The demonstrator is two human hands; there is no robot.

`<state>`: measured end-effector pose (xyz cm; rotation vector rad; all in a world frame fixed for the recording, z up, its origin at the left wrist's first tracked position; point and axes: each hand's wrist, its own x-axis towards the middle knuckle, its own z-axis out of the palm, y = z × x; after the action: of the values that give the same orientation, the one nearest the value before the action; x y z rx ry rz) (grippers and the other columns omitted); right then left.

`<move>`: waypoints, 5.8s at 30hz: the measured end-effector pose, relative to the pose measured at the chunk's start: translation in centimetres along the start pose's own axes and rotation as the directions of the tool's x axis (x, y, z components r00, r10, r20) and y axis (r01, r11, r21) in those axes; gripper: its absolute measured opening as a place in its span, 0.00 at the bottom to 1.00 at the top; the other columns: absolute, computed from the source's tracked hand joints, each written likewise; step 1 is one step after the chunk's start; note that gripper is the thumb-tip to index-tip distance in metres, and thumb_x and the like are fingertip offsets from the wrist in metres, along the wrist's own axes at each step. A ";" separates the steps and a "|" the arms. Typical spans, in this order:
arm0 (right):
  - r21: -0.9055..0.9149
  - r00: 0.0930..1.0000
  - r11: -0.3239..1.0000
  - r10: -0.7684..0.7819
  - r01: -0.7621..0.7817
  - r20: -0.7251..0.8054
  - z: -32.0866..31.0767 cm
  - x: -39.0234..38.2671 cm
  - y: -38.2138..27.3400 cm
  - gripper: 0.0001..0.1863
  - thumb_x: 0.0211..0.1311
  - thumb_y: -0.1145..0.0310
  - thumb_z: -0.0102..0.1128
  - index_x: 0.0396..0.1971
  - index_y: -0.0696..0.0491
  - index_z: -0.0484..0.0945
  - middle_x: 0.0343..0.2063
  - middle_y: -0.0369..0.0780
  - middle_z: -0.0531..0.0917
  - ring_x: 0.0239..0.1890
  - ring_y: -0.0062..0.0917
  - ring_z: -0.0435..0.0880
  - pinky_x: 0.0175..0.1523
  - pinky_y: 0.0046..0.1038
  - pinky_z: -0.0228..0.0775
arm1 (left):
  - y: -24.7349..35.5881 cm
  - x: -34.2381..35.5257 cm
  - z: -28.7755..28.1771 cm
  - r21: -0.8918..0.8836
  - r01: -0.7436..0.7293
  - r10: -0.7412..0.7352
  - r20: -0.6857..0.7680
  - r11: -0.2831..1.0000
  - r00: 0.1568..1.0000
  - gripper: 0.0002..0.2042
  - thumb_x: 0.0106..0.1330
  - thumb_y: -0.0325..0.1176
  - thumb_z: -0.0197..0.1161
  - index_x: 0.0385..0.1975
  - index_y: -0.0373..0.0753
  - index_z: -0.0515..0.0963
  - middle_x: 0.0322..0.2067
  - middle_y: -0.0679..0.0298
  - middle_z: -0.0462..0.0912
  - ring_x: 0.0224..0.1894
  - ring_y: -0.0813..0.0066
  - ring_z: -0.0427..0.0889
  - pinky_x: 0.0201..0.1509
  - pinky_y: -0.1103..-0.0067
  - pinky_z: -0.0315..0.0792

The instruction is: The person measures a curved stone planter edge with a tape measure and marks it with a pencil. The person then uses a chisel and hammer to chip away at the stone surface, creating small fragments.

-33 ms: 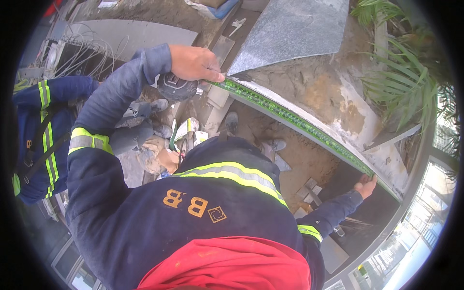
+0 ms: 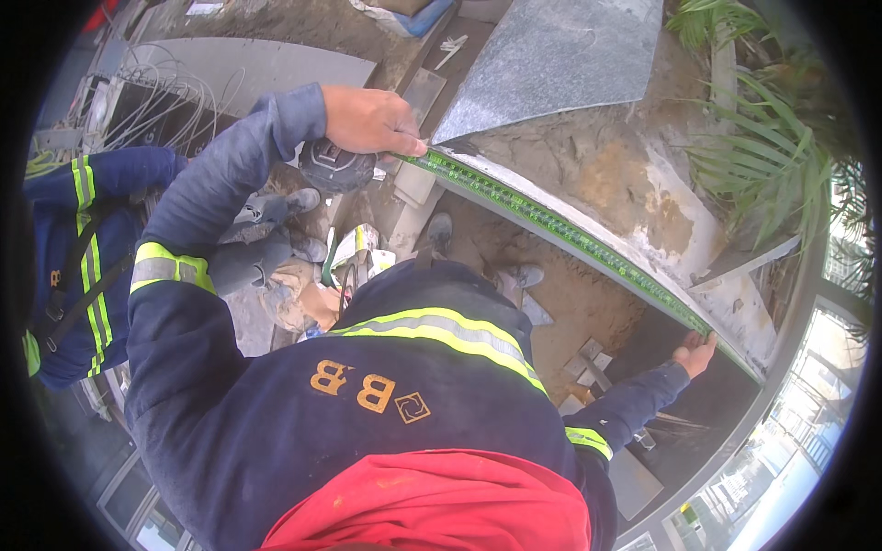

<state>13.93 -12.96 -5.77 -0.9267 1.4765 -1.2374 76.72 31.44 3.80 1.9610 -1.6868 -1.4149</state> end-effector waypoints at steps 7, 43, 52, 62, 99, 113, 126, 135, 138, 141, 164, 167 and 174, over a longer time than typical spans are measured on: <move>0.001 1.000 1.000 0.017 -0.017 0.027 1.4 -1.0 -0.1 0.29 0.74 0.60 0.54 0.66 0.63 0.64 0.65 0.47 0.70 0.64 0.32 0.72 0.64 0.32 0.67 | 0.0 0.3 0.0 -0.006 0.026 -0.026 -0.067 1.000 0.997 0.24 0.76 0.46 0.52 0.34 0.29 0.84 0.22 0.58 0.82 0.27 0.61 0.81 0.38 0.66 0.75; 0.000 0.999 1.000 0.007 -0.007 -0.036 3.5 -4.0 -0.8 0.33 0.76 0.60 0.51 0.70 0.68 0.59 0.72 0.54 0.62 0.73 0.37 0.65 0.72 0.34 0.63 | 0.3 0.3 0.4 0.200 0.009 0.030 -0.192 0.980 0.981 0.22 0.69 0.46 0.54 0.31 0.31 0.84 0.24 0.42 0.83 0.30 0.44 0.84 0.42 0.58 0.77; -0.004 1.000 1.000 0.014 -0.015 -0.019 3.4 -4.1 -0.8 0.34 0.76 0.60 0.51 0.71 0.68 0.57 0.72 0.54 0.61 0.73 0.39 0.64 0.73 0.34 0.63 | 0.4 0.3 0.6 0.251 0.042 0.012 -0.208 0.967 0.978 0.21 0.68 0.45 0.54 0.31 0.31 0.85 0.25 0.41 0.83 0.31 0.43 0.84 0.44 0.58 0.77; 0.003 1.000 1.000 -0.007 0.007 -0.028 3.5 -4.3 -0.8 0.33 0.76 0.61 0.52 0.70 0.69 0.58 0.71 0.54 0.62 0.73 0.39 0.65 0.73 0.34 0.64 | 0.2 0.3 0.9 0.259 -0.028 0.095 -0.249 0.965 0.964 0.19 0.70 0.42 0.56 0.28 0.30 0.84 0.21 0.43 0.80 0.26 0.44 0.81 0.36 0.58 0.76; 0.053 1.000 0.998 0.023 -0.023 -0.005 2.8 -3.0 -0.2 0.34 0.75 0.61 0.52 0.71 0.69 0.56 0.72 0.55 0.60 0.73 0.39 0.64 0.75 0.36 0.61 | 0.9 -0.1 1.3 0.314 0.009 0.100 -0.329 0.949 0.939 0.20 0.70 0.43 0.57 0.28 0.30 0.85 0.19 0.42 0.79 0.23 0.42 0.81 0.35 0.58 0.77; 0.038 1.000 0.999 0.015 -0.015 -0.010 2.2 -1.8 0.3 0.32 0.75 0.62 0.53 0.69 0.67 0.60 0.70 0.51 0.64 0.71 0.36 0.67 0.72 0.34 0.63 | 1.1 0.0 1.4 0.334 0.071 0.046 -0.332 0.940 0.942 0.21 0.69 0.44 0.56 0.30 0.31 0.86 0.20 0.42 0.80 0.24 0.42 0.82 0.36 0.57 0.78; 0.098 0.998 0.994 0.048 -0.043 -0.048 2.5 -2.1 0.1 0.32 0.73 0.62 0.56 0.68 0.66 0.61 0.68 0.50 0.65 0.69 0.35 0.68 0.68 0.33 0.67 | 1.0 -0.1 1.5 0.319 0.061 0.054 -0.340 0.946 0.939 0.20 0.69 0.44 0.57 0.31 0.31 0.86 0.19 0.42 0.79 0.23 0.42 0.81 0.35 0.57 0.77; 0.067 0.999 0.996 0.052 -0.051 -0.014 2.8 -2.8 -0.3 0.34 0.74 0.61 0.55 0.70 0.67 0.58 0.71 0.51 0.61 0.71 0.36 0.66 0.70 0.32 0.65 | 1.2 -0.1 1.5 0.323 0.063 0.057 -0.349 0.944 0.935 0.20 0.68 0.43 0.56 0.28 0.30 0.85 0.18 0.41 0.79 0.23 0.43 0.81 0.35 0.57 0.77; 0.049 0.999 0.998 0.043 -0.041 -0.023 3.0 -3.1 -0.4 0.34 0.74 0.61 0.55 0.70 0.67 0.58 0.71 0.51 0.62 0.72 0.36 0.65 0.71 0.32 0.65 | 1.3 -0.2 1.4 0.320 0.053 0.066 -0.349 0.946 0.935 0.20 0.68 0.43 0.56 0.28 0.30 0.85 0.19 0.41 0.79 0.23 0.42 0.81 0.35 0.58 0.78; 0.054 0.999 0.998 0.034 -0.033 -0.032 3.1 -3.2 -0.4 0.34 0.74 0.61 0.55 0.70 0.67 0.59 0.71 0.52 0.63 0.72 0.36 0.66 0.71 0.33 0.64 | 1.2 -0.2 1.5 0.322 0.058 0.059 -0.341 0.945 0.938 0.20 0.68 0.43 0.57 0.29 0.30 0.85 0.20 0.41 0.80 0.24 0.42 0.82 0.36 0.58 0.78; 0.357 0.983 0.934 0.058 0.008 -0.173 2.6 -3.6 0.4 0.09 0.65 0.72 0.61 0.44 0.55 0.78 0.38 0.39 0.78 0.38 0.30 0.80 0.38 0.32 0.77 | 4.1 -1.7 2.1 0.434 0.022 0.166 -0.390 0.901 0.906 0.14 0.65 0.39 0.62 0.24 0.36 0.85 0.17 0.46 0.78 0.22 0.43 0.79 0.30 0.56 0.73; 0.364 0.995 0.931 0.003 0.036 -0.105 1.5 -5.3 -0.9 0.04 0.65 0.74 0.62 0.37 0.55 0.77 0.28 0.35 0.74 0.27 0.24 0.78 0.30 0.29 0.76 | 5.9 -2.7 3.1 0.424 0.021 0.160 -0.387 0.906 0.908 0.16 0.64 0.35 0.61 0.17 0.33 0.75 0.18 0.46 0.75 0.23 0.40 0.76 0.27 0.56 0.65; 0.374 0.996 0.927 0.019 0.016 -0.087 0.7 -5.7 -5.0 0.06 0.67 0.71 0.63 0.39 0.54 0.76 0.31 0.33 0.74 0.27 0.20 0.77 0.29 0.25 0.76 | 5.2 -3.2 2.5 0.424 -0.013 0.175 -0.344 0.906 0.923 0.15 0.65 0.32 0.58 0.18 0.31 0.73 0.18 0.44 0.74 0.23 0.38 0.74 0.28 0.56 0.64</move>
<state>15.92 -8.76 0.25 -0.6187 1.2452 -1.5113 71.73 33.44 7.67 2.1399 -1.9700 -0.6146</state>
